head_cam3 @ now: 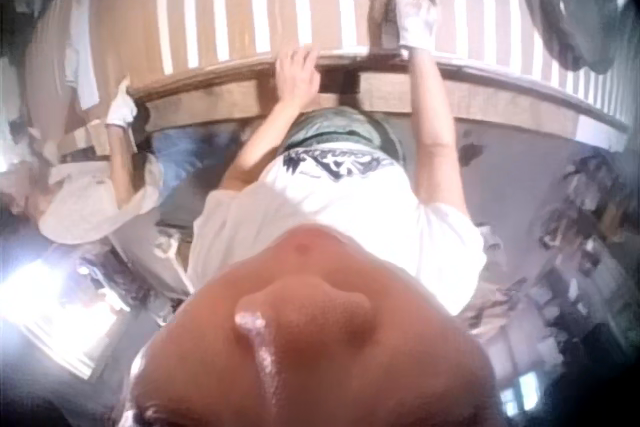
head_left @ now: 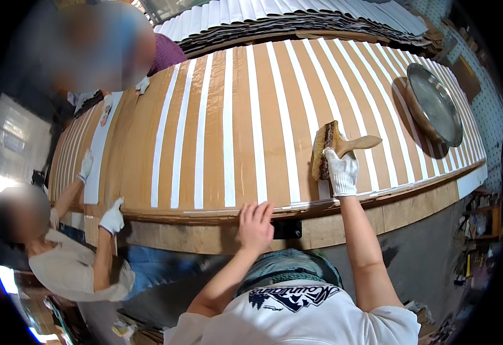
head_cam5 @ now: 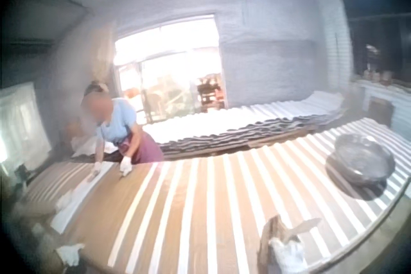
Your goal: The person repeatedly dips a brush into a metal bowl of liquid and applies it to the surface of a large cardboard structure with white stripes. The person also briefly handles a black electric kettle and a small wooden block.
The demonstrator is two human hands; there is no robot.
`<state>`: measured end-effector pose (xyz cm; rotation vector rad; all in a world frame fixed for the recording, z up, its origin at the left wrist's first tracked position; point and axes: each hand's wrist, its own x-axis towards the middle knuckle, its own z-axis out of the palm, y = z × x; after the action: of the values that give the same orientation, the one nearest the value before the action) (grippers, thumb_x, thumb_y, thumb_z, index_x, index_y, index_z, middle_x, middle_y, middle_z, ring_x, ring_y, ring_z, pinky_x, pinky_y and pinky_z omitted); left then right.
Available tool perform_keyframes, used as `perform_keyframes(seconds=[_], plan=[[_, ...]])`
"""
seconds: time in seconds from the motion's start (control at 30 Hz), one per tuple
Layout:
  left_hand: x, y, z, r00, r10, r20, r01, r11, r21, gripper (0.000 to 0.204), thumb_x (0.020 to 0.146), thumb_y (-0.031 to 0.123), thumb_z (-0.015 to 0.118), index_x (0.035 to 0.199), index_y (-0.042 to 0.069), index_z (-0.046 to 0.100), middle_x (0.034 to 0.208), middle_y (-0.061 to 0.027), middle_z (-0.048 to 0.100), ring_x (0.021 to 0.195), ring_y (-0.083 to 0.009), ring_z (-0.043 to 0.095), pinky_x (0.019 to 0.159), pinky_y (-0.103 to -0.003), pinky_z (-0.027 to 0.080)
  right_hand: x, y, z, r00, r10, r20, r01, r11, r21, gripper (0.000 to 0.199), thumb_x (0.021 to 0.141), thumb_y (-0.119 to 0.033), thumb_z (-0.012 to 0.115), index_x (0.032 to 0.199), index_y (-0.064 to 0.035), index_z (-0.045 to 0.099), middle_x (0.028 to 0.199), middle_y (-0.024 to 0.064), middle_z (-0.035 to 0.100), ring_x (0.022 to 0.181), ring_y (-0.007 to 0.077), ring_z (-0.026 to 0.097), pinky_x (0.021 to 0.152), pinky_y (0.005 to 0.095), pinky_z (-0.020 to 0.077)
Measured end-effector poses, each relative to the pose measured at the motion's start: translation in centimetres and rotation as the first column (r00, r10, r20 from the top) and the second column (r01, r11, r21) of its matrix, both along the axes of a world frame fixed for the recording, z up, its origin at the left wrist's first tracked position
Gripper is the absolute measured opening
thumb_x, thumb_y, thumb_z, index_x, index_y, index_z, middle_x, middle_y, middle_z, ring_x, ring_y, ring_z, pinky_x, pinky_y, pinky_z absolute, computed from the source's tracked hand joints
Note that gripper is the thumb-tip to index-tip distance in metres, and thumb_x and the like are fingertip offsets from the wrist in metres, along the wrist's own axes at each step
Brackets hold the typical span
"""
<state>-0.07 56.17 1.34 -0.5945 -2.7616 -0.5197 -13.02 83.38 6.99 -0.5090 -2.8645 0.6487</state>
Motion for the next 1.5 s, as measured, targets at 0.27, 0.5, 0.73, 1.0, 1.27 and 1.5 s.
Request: perform_keyframes(seconds=[0.27, 0.5, 0.73, 1.0, 1.27, 1.5], plan=[[-1.8, 3.9, 0.8, 0.987, -0.157, 0.038, 0.154, 0.985, 0.082, 0.062, 0.077, 0.011, 0.065, 0.138, 0.015, 0.058, 0.131, -0.0065, 0.056, 0.122, -0.0283, 0.050, 0.115, -0.054, 0.032, 0.6, 5.3, -0.3, 0.943, -0.331, -0.038, 0.299, 0.891, -0.342, 0.056, 0.082, -0.052, 0.071, 0.094, 0.0033, 0.074, 0.093, 0.0279, 0.072, 0.092, 0.0429, 0.069, 0.084, 0.0480, 0.0525], [-2.3, 7.6, 1.7, 0.977, -0.207, 0.058, 0.197, 0.971, 0.136, 0.055, 0.077, 0.010, 0.066, 0.131, 0.014, 0.063, 0.128, -0.0069, 0.059, 0.123, -0.0294, 0.050, 0.113, -0.055, 0.032, 0.6, 8.3, 1.9, 0.985, -0.170, -0.039, 0.127, 0.851, -0.510, 0.055, 0.084, -0.050, 0.067, 0.105, 0.0006, 0.072, 0.099, 0.0227, 0.073, 0.092, 0.0349, 0.071, 0.086, 0.0438, 0.0534], [-2.5, 12.1, 2.3, 0.941, 0.010, 0.339, -0.032, 0.998, 0.057, 0.045, 0.089, 0.015, 0.062, 0.133, 0.007, 0.061, 0.125, -0.0171, 0.060, 0.115, -0.0354, 0.056, 0.104, -0.050, 0.042, -1.5, 17.4, 6.2, 0.993, -0.118, -0.002, 0.109, 0.921, -0.375, 0.056, 0.082, -0.042, 0.066, 0.123, -0.0031, 0.066, 0.113, 0.0290, 0.067, 0.108, 0.0416, 0.065, 0.098, 0.0455, 0.0501], [-1.5, 16.2, 1.4, 0.985, 0.166, 0.040, -0.163, 0.984, -0.077, 0.040, 0.097, 0.019, 0.058, 0.134, 0.003, 0.058, 0.127, -0.0179, 0.062, 0.118, -0.0369, 0.058, 0.101, -0.048, 0.047, -6.3, 41.5, 14.2, 0.857, -0.410, -0.311, 0.319, 0.898, -0.304, 0.076, 0.080, -0.068, 0.067, 0.098, 0.0056, 0.072, 0.086, 0.0225, 0.072, 0.083, 0.0347, 0.069, 0.081, 0.0426, 0.0515], [-2.5, 19.6, 3.9, 0.911, 0.319, 0.262, -0.253, 0.933, -0.256, 0.041, 0.093, 0.018, 0.063, 0.131, 0.003, 0.059, 0.127, -0.0179, 0.061, 0.120, -0.0379, 0.057, 0.103, -0.051, 0.046, -12.2, 53.2, 8.3, 0.962, -0.224, -0.158, 0.249, 0.954, 0.165, 0.055, 0.081, -0.053, 0.068, 0.107, -0.0047, 0.072, 0.103, 0.0250, 0.071, 0.099, 0.0407, 0.067, 0.091, 0.0465, 0.0513], [1.0, 17.0, -0.2, 0.931, 0.363, -0.029, -0.364, 0.925, -0.110, 0.049, 0.080, 0.014, 0.072, 0.128, 0.008, 0.063, 0.129, -0.0107, 0.060, 0.126, -0.0344, 0.053, 0.111, -0.048, 0.041, -11.0, 60.1, 7.2, 0.937, -0.309, -0.166, 0.158, 0.795, -0.586, 0.052, 0.089, -0.046, 0.068, 0.122, -0.0046, 0.067, 0.113, 0.0135, 0.071, 0.101, 0.0258, 0.068, 0.087, 0.0426, 0.0540]])
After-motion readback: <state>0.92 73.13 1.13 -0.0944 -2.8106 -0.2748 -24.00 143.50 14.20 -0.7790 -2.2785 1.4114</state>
